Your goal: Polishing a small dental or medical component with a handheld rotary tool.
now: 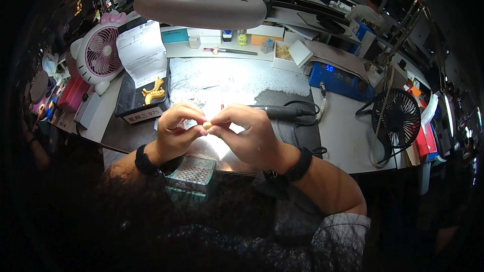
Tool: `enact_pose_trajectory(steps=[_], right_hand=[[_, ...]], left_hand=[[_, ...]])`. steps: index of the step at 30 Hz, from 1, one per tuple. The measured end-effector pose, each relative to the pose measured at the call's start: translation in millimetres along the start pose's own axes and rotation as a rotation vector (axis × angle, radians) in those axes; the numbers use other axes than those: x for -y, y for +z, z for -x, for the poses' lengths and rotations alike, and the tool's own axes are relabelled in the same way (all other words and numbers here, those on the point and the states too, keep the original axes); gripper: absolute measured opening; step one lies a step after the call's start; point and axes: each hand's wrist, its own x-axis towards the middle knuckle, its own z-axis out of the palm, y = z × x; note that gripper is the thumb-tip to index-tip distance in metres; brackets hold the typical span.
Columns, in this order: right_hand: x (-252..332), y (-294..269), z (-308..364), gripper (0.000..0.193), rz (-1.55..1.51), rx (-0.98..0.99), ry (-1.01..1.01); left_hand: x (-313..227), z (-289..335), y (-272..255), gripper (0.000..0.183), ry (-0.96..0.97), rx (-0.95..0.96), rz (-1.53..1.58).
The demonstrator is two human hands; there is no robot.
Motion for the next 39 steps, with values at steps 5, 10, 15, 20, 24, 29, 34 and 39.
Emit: enact_pose_trajectory(steps=[5, 10, 15, 20, 24, 29, 34, 39], right_hand=[[1.1, -0.2, 0.4, 0.014, -0.010, 0.007, 0.019], [-1.4, -0.4, 2.3, 0.013, 0.000, 0.012, 0.028], [-1.4, 0.1, 2.6, 0.013, 0.006, 0.008, 0.027], [-0.2, -0.2, 1.3, 0.013, 0.015, 0.008, 0.018], [-0.4, -0.2, 0.8, 0.013, 0.018, 0.014, 0.015], [0.0, -0.7, 1.1, 0.013, 0.021, 0.018, 0.013], [0.1, -0.6, 0.0, 0.013, 0.015, 0.014, 0.004], [0.8, -0.4, 0.0, 0.014, 0.013, 0.013, 0.007]], left_hand=[[-0.7, -0.3, 1.0, 0.026, 0.009, -0.016, 0.006], [-0.7, -2.9, 0.9, 0.027, 0.066, -0.007, -0.036], [-1.1, -3.6, 1.5, 0.027, 0.064, -0.004, -0.016], [0.3, -2.5, 1.2, 0.028, 0.060, -0.001, -0.005], [1.4, -1.7, 0.7, 0.028, 0.063, 0.000, -0.006], [1.4, -1.0, 0.8, 0.029, 0.059, -0.001, 0.008], [2.0, -0.4, 0.7, 0.028, 0.048, -0.001, 0.008], [2.5, 0.8, 1.6, 0.027, 0.030, -0.014, 0.024]])
